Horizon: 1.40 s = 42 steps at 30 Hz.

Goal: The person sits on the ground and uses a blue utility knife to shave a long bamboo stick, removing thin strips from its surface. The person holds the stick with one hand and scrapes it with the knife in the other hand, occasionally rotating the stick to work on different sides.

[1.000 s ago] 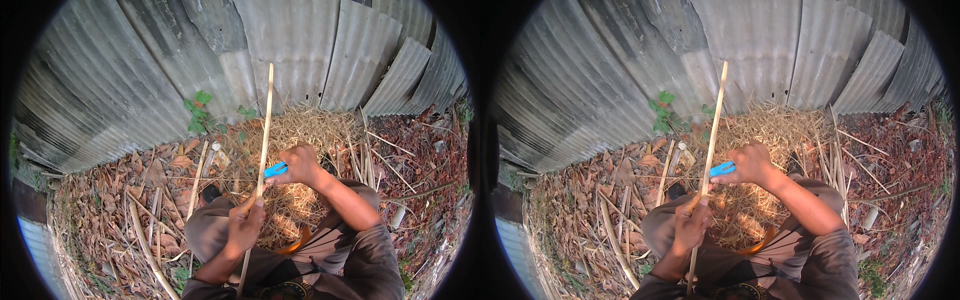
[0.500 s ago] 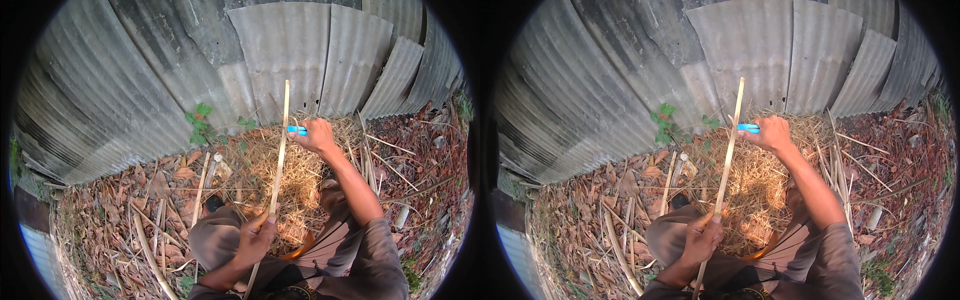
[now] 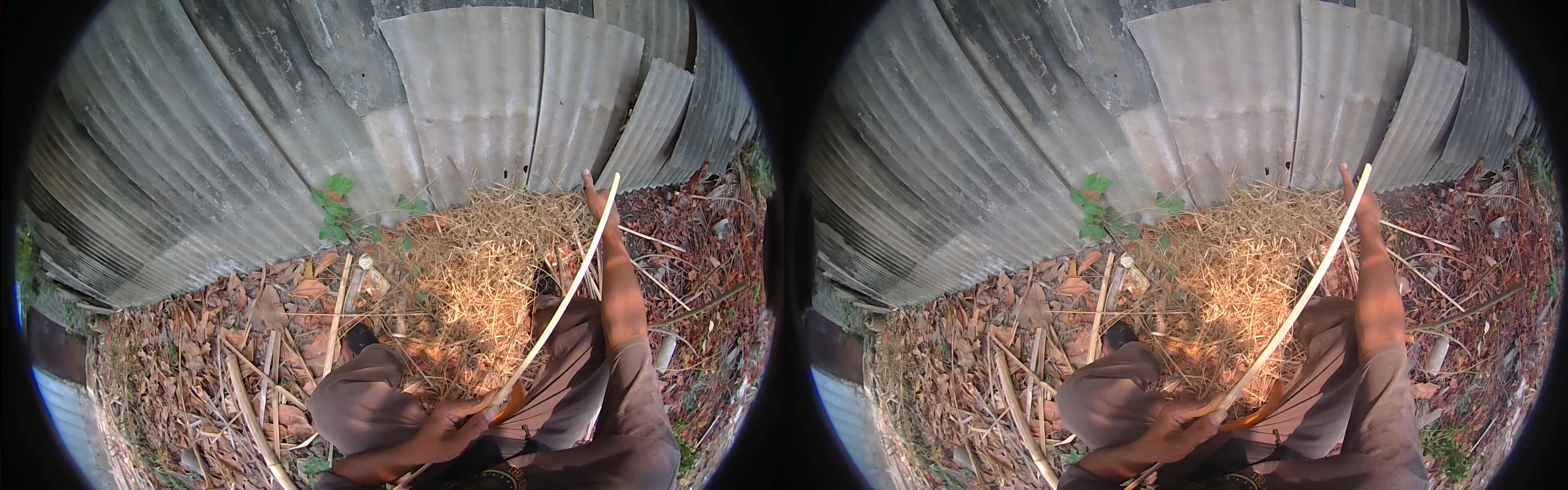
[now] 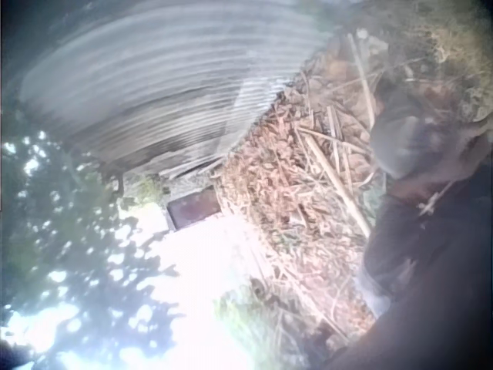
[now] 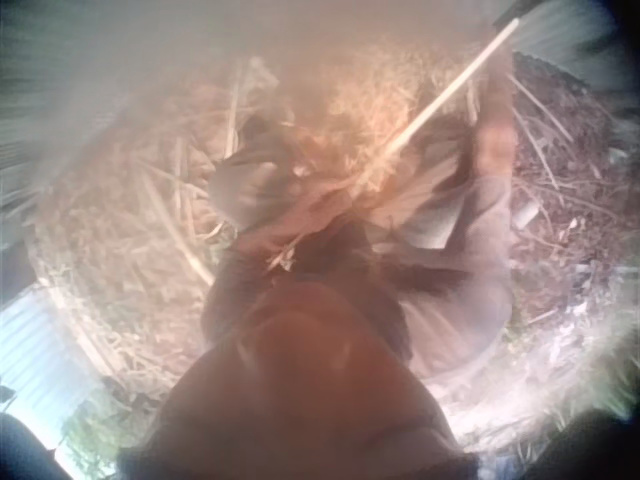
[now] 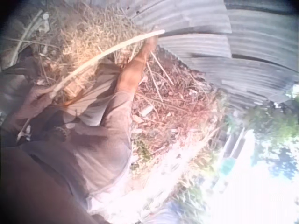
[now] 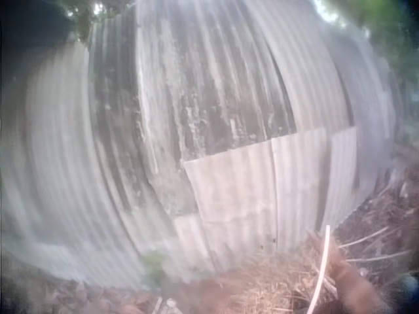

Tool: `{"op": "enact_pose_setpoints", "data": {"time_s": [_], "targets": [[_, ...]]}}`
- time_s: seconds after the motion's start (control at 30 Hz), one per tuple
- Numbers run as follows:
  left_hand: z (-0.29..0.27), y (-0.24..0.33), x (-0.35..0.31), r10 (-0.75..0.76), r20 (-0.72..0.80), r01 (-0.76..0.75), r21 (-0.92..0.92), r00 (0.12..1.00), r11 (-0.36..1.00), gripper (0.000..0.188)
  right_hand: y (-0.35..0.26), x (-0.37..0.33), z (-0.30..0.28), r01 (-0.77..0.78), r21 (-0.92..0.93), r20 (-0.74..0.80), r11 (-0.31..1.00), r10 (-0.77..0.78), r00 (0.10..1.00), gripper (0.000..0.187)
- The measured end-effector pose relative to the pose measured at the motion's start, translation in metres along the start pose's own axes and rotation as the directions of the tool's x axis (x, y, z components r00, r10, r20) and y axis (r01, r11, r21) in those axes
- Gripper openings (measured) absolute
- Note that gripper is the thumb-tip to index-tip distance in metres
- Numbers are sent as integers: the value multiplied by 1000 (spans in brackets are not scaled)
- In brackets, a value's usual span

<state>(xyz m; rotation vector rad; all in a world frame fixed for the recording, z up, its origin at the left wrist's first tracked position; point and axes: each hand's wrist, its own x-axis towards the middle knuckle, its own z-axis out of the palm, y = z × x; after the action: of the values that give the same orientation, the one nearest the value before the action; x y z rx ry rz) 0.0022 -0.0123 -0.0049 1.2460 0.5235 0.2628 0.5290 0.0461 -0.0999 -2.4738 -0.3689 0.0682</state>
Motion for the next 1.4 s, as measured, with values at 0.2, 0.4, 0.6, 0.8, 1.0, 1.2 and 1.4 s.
{"op": "enact_pose_setpoints", "data": {"time_s": [0.2,0.4,0.6,0.8,1.0,1.2,1.4], "targets": [[-39,6,19,-77,-313,-64,-417,946,907,37,-90,-133,-29,486,22,345,874,-463,817,85],[-40,12,26,0,-451,-167,-330,893,929,37,-119,-269,-28,818,392,396,421,-880,263,70],[-31,9,32,51,-496,-148,-158,867,976,32,-117,-289,-20,878,347,372,330,-908,194,71],[-22,11,34,321,-469,-164,344,823,924,28,-114,-276,-12,935,269,244,229,-956,164,70],[-25,11,36,360,-467,-163,410,808,897,27,-120,-266,-4,960,243,102,137,-988,115,67],[-21,11,38,320,-486,-181,311,813,933,23,-128,-251,-8,952,212,120,222,-972,200,65],[-12,14,36,288,-430,-178,278,855,944,21,-124,-219,4,936,131,31,328,-945,327,68]]}}
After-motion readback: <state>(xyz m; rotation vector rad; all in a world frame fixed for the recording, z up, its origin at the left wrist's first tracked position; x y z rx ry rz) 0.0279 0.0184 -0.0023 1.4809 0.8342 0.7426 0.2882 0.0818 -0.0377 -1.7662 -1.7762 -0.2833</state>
